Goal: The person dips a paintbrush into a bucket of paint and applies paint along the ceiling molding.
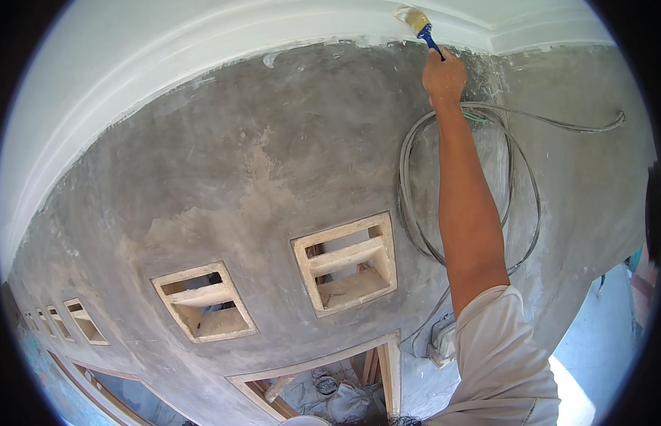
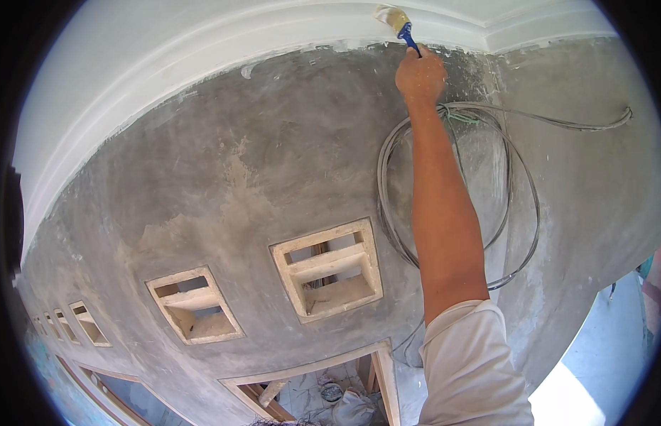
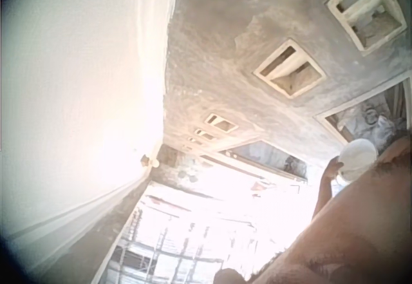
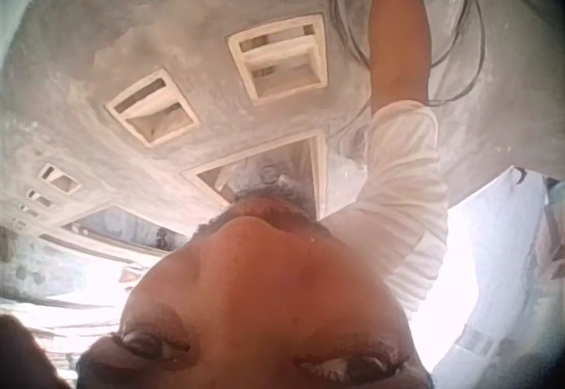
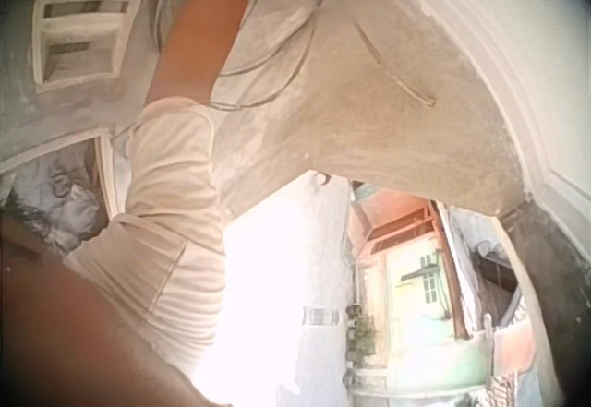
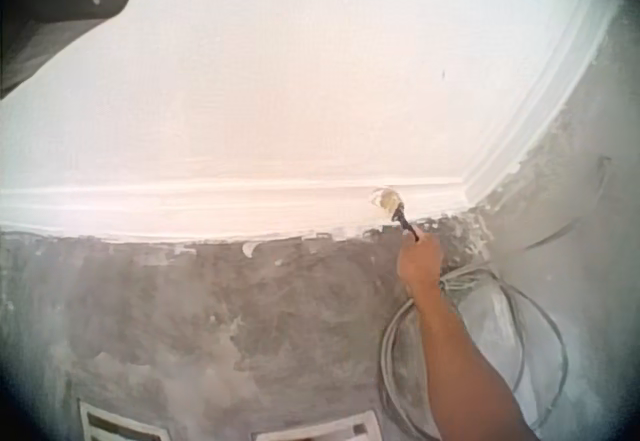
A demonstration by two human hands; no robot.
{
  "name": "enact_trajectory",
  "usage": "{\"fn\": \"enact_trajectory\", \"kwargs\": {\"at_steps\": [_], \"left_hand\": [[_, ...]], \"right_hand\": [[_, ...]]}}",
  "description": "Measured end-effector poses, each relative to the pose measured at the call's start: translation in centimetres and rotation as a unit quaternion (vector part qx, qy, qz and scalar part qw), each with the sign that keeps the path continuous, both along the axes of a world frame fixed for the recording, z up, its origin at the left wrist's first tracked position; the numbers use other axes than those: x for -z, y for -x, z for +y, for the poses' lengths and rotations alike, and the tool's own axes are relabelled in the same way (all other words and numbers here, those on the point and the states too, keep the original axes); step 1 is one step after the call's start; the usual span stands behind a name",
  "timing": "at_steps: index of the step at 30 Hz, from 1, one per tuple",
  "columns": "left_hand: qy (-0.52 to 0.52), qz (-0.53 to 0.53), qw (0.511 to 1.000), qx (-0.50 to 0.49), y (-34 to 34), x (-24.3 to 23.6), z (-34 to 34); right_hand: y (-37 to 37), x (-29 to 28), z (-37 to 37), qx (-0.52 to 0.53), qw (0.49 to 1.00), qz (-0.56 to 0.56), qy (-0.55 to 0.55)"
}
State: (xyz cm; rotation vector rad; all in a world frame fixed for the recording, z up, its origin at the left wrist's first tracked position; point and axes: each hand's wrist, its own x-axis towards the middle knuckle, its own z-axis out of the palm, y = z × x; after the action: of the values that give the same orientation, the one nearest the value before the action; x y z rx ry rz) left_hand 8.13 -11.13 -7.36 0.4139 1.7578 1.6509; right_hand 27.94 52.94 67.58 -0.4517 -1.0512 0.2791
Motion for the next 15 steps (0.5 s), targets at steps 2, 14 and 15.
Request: {"fn": "enact_trajectory", "kwargs": {"at_steps": [2, 14, 15], "left_hand": [[0.01, -0.002, 1.0, 0.001, 0.1, 0.0, 0.0], [0.05, 0.104, 0.993, 0.003, -1.8, -2.1, -0.6], [0.042, 0.096, 0.994, 0.014, -0.6, -1.9, 0.4]], "right_hand": [[-1.4, 0.2, 2.5, -0.017, 0.998, 0.045, 0.048], [13.0, -1.6, -20.7, -0.234, 0.964, 0.098, -0.079], [15.0, -1.2, -22.7, -0.244, 0.962, 0.082, -0.096]]}}
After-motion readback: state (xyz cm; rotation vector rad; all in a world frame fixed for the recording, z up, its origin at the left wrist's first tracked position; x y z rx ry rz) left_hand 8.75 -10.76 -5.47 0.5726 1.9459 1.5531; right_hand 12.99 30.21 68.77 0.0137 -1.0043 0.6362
